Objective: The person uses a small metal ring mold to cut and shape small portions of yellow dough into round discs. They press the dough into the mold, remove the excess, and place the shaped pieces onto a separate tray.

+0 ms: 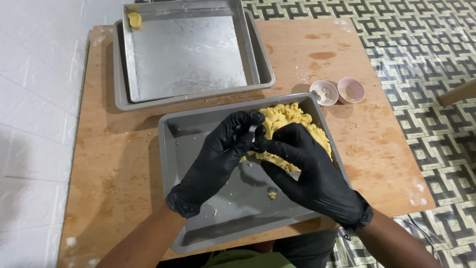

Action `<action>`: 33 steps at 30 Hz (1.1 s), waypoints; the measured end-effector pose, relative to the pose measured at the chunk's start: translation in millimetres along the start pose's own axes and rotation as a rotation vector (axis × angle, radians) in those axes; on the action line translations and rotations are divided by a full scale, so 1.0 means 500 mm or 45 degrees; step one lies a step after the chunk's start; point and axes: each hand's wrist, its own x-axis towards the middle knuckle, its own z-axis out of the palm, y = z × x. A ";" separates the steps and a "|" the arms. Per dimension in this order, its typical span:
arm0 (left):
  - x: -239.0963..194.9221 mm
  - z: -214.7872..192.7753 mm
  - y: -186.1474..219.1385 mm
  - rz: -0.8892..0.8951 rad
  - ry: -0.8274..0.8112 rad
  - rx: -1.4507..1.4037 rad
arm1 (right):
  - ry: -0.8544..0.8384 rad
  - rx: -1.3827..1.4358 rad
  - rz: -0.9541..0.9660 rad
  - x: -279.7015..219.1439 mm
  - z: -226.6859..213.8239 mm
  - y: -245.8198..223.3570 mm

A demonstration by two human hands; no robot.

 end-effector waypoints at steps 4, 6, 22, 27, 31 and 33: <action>0.001 0.001 -0.001 0.003 0.005 0.016 | 0.132 -0.502 -0.200 0.005 -0.003 0.005; 0.000 0.001 0.008 0.007 -0.012 0.028 | 0.114 -0.420 -0.194 0.005 -0.003 0.004; -0.006 0.016 0.046 0.232 -0.171 0.388 | 0.149 -0.811 -0.307 -0.015 0.010 0.017; -0.007 0.018 0.039 0.336 -0.145 0.480 | 0.159 -0.875 -0.385 -0.014 0.007 0.020; -0.005 0.015 0.072 0.306 -0.122 0.527 | 0.131 -0.799 -0.336 -0.009 0.003 0.013; -0.004 0.015 0.071 0.315 -0.141 0.565 | 0.117 -0.805 -0.333 -0.007 0.007 0.006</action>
